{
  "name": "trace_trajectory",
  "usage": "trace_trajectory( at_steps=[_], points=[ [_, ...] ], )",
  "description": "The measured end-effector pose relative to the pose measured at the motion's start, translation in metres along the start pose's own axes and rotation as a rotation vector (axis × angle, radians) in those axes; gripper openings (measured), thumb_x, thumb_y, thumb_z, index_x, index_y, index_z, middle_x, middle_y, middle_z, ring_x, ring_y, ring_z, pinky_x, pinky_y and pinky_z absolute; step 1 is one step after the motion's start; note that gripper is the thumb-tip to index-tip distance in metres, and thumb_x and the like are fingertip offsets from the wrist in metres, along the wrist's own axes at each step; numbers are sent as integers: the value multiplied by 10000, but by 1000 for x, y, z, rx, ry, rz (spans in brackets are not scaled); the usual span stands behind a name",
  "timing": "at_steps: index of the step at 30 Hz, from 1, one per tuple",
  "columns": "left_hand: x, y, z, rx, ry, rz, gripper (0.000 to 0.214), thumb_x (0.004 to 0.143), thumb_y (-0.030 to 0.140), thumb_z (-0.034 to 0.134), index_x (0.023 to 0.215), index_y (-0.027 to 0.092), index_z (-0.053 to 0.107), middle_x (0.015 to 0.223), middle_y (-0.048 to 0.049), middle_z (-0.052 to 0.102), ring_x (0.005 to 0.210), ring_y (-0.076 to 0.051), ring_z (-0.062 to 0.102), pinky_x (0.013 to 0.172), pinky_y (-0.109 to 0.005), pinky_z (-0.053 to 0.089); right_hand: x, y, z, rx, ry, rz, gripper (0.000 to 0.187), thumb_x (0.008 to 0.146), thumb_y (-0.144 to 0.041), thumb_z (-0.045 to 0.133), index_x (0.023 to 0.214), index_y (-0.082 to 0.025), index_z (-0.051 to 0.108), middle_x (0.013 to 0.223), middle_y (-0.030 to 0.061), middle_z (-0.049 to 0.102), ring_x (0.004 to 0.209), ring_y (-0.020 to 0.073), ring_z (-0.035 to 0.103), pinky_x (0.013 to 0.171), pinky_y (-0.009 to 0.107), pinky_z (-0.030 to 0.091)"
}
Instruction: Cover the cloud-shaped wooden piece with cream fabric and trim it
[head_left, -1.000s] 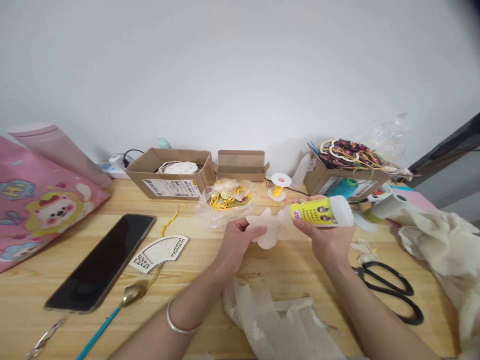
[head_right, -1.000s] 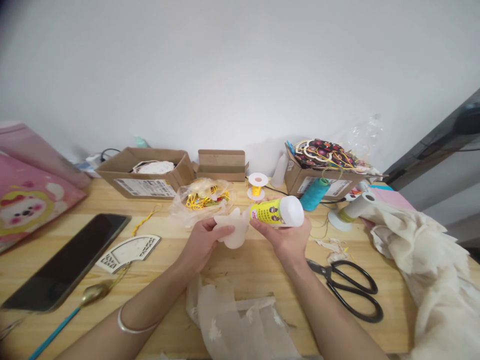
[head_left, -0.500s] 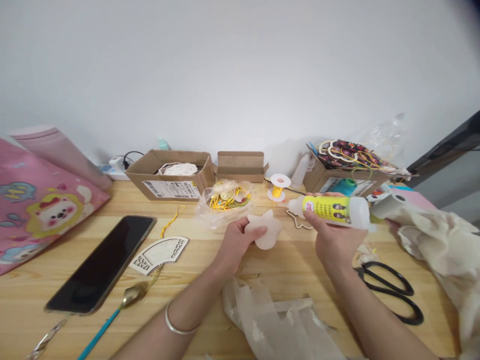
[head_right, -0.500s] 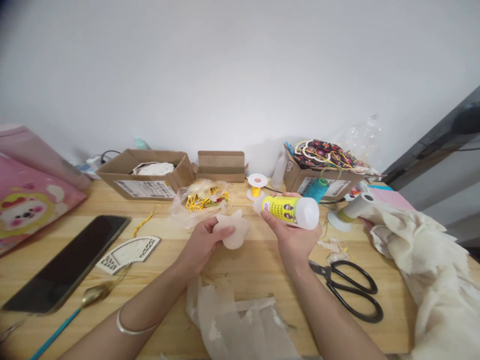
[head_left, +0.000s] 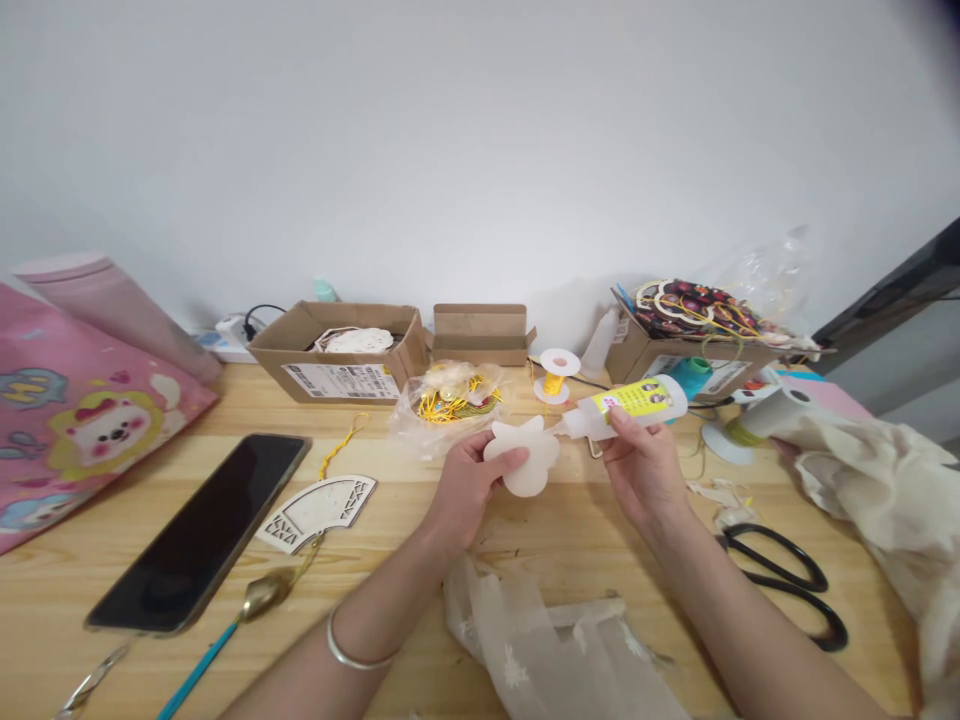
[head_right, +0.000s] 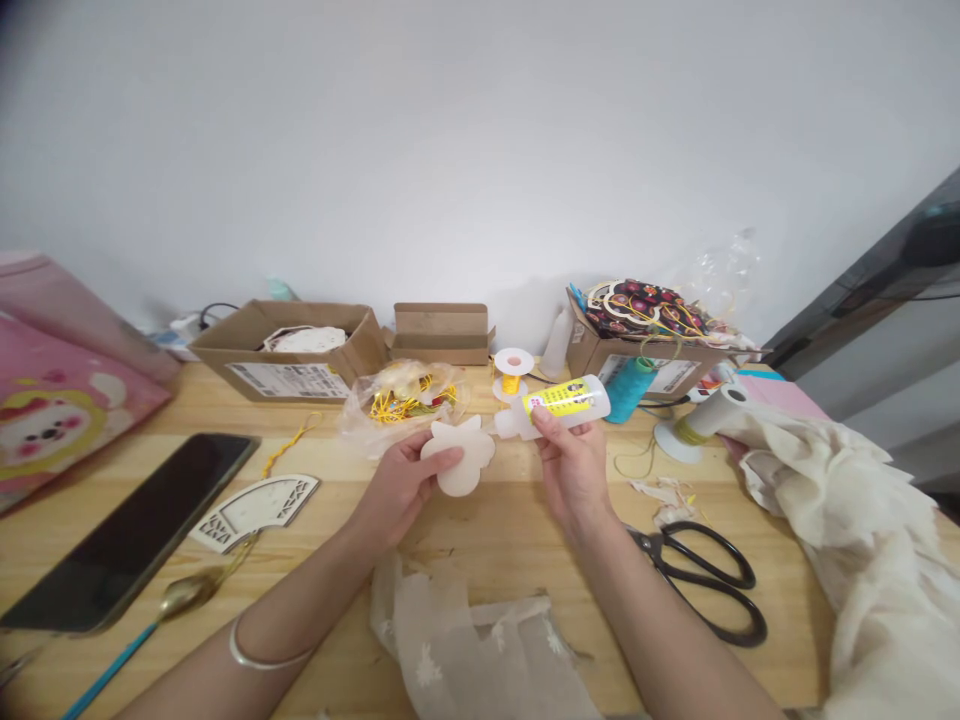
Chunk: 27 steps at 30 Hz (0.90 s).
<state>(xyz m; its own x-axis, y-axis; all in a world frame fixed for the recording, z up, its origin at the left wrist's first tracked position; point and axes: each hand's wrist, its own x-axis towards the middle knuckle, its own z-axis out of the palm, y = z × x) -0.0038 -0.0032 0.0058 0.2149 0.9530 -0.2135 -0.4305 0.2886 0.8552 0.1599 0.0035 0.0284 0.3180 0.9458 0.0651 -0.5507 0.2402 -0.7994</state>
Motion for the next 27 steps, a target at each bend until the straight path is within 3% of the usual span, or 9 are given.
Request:
trace_trajectory(
  at_steps=[5,11,18,23,27],
  points=[
    [-2,2,2,5,-15,1,266,604,207,726,850,122,669,808,-56,696,736,-167,629,667,-259,511,2,4,-2,35,8,25,227,537,-160,766,712,-162,623,686,-28,670,667,83,629,616,148,515],
    [-4,3,3,-25,-47,-26,230,616,205,718,827,122,676,801,-58,697,723,-161,631,646,-244,509,14,-4,-6,120,208,-141,264,529,-151,762,747,-175,615,692,-51,664,672,80,634,629,157,527],
    [-2,1,1,-7,-16,-16,249,601,212,726,827,120,679,793,-58,696,716,-169,628,666,-275,510,8,-1,-3,107,25,18,269,514,-158,767,730,-163,608,705,-31,673,646,89,633,598,161,532],
    [-5,1,1,53,-42,-9,277,587,208,729,849,133,679,769,-41,694,708,-163,623,645,-256,500,14,-4,-6,149,202,-103,264,527,-121,750,738,-173,599,675,-57,657,633,78,629,589,155,534],
    [-4,-1,1,104,-28,-32,282,585,224,730,839,118,670,751,-45,685,696,-161,616,642,-260,495,16,-9,-7,170,180,-93,264,539,-163,751,751,-178,594,697,-54,659,667,81,632,605,160,533]
  ],
)
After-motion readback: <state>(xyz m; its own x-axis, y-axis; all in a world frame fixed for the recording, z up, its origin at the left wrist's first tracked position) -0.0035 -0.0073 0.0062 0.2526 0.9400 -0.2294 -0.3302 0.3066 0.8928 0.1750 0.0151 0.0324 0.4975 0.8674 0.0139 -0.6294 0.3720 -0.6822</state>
